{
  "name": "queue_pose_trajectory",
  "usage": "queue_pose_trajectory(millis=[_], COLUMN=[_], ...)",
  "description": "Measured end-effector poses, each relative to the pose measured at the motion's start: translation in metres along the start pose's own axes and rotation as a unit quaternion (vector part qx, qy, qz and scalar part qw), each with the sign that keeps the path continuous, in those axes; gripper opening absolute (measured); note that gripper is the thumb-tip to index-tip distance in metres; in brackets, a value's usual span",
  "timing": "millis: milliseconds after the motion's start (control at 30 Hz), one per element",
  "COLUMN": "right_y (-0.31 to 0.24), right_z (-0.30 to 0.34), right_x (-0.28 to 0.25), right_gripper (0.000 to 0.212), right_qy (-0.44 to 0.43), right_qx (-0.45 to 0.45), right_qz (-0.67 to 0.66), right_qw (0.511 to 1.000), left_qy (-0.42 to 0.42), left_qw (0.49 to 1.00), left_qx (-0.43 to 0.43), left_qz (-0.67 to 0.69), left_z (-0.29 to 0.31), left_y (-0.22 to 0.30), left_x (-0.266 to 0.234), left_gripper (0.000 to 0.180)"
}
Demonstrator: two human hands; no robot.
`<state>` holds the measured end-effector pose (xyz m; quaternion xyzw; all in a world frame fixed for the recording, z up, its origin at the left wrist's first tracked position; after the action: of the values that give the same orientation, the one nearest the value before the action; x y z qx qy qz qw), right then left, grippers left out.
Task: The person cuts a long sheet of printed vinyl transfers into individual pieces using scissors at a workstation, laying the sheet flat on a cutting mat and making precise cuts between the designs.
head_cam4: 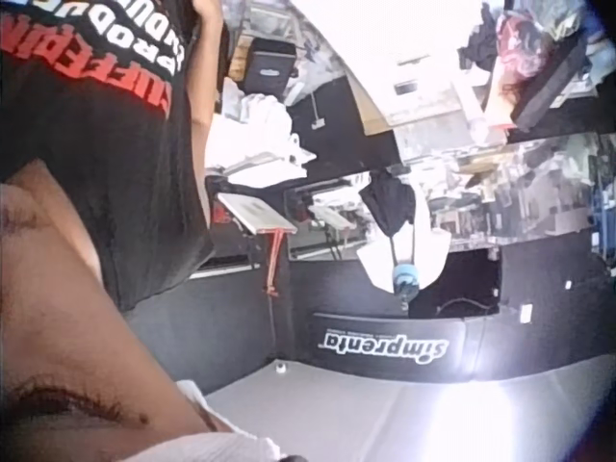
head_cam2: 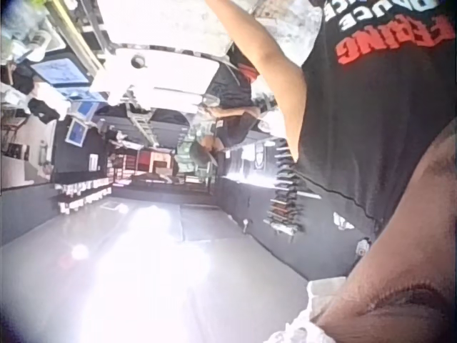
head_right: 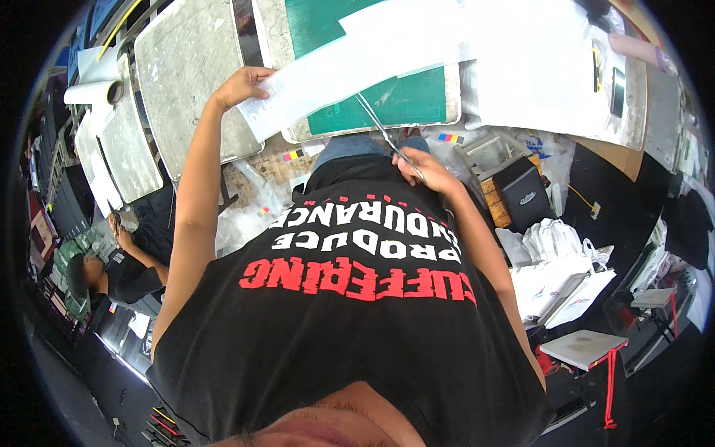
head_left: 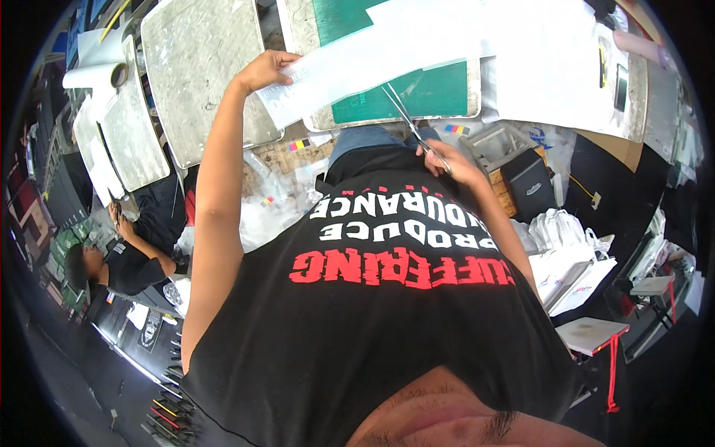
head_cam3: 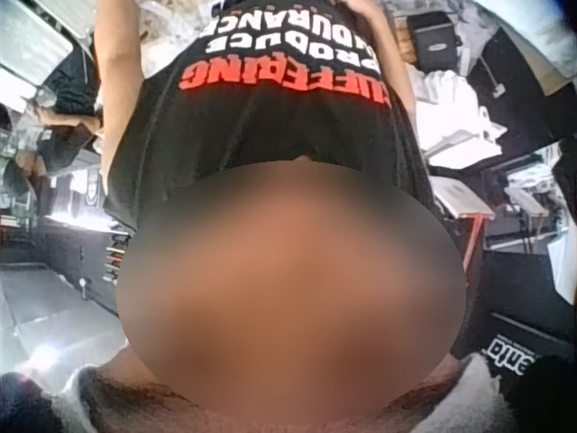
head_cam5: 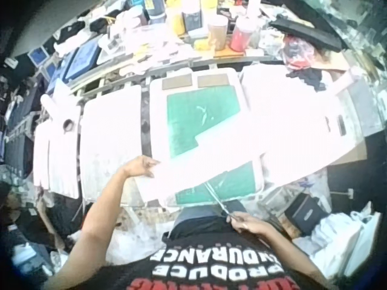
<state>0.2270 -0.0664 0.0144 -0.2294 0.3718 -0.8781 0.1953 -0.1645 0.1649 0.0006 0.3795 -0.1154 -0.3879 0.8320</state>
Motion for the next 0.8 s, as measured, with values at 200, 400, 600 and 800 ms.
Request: queue_pose_trajectory(millis=[200,400,600,800], right_y=[-0.012,-0.015,-0.023,-0.02], right_z=[-0.023,0.004,-0.028,-0.007], right_x=[0.014,0.012,0.019,0.017], right_gripper=[0.052,0.068,0.059,0.045], right_qy=[0.006,-0.016,0.049,0.008], right_qx=[0.015,0.059,-0.014,0.024], right_qz=[0.02,0.062,-0.011,0.036], right_qw=[1.0,0.996,0.999,0.999], left_qy=[0.038,0.074,0.074,0.121], left_qw=[0.996,0.988,0.996,0.992], left_qx=[-0.009,0.065,0.05,0.03], left_qz=[-0.083,0.115,-0.015,-0.034], left_z=[-0.005,-0.015,-0.011,-0.003], left_y=[0.023,0.005,0.018,0.007], left_x=[0.016,0.01,0.02,0.017], left_gripper=[0.025,0.025,0.023,0.025])
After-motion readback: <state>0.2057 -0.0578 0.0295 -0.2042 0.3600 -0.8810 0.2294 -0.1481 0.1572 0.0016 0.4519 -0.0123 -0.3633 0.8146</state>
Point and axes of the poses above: each hand's wrist, its own z-axis away from the middle knuckle, its own x-axis out of the palm, y = z × x, the point moved 3 cm from there along -z, towards the middle knuckle, and after that the axes turned 5 degrees about z, right-handed, at the moved point
